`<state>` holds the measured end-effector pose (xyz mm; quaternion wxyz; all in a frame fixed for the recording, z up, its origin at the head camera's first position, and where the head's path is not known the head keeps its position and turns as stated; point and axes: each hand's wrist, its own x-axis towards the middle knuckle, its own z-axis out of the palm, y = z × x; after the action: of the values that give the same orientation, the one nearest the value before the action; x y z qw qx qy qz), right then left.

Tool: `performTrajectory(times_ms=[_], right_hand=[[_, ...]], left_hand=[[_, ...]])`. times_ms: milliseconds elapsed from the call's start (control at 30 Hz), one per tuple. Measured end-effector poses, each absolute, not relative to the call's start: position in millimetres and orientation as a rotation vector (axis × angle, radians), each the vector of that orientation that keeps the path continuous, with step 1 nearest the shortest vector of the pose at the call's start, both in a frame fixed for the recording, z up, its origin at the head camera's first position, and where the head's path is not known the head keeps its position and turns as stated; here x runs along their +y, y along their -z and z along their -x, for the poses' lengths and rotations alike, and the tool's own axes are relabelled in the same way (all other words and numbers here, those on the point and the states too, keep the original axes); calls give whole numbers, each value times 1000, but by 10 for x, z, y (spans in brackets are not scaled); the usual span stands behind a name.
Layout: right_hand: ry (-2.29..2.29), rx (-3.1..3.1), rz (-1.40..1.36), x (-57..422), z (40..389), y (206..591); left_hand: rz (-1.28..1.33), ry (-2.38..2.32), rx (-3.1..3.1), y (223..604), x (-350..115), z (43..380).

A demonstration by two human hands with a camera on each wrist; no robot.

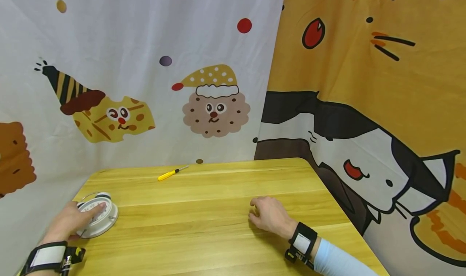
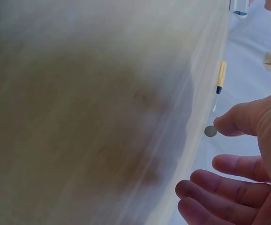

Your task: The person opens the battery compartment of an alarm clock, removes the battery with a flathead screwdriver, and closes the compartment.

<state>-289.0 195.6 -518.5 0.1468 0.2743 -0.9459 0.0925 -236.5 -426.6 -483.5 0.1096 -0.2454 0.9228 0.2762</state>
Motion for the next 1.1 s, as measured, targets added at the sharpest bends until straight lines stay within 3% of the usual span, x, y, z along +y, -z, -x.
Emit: performTrajectory(times_ms=[1100], right_hand=[[-688,-2735,-857,1832,2848,5086]], left_hand=[[569,-798,2693,4773,-3956,2382]])
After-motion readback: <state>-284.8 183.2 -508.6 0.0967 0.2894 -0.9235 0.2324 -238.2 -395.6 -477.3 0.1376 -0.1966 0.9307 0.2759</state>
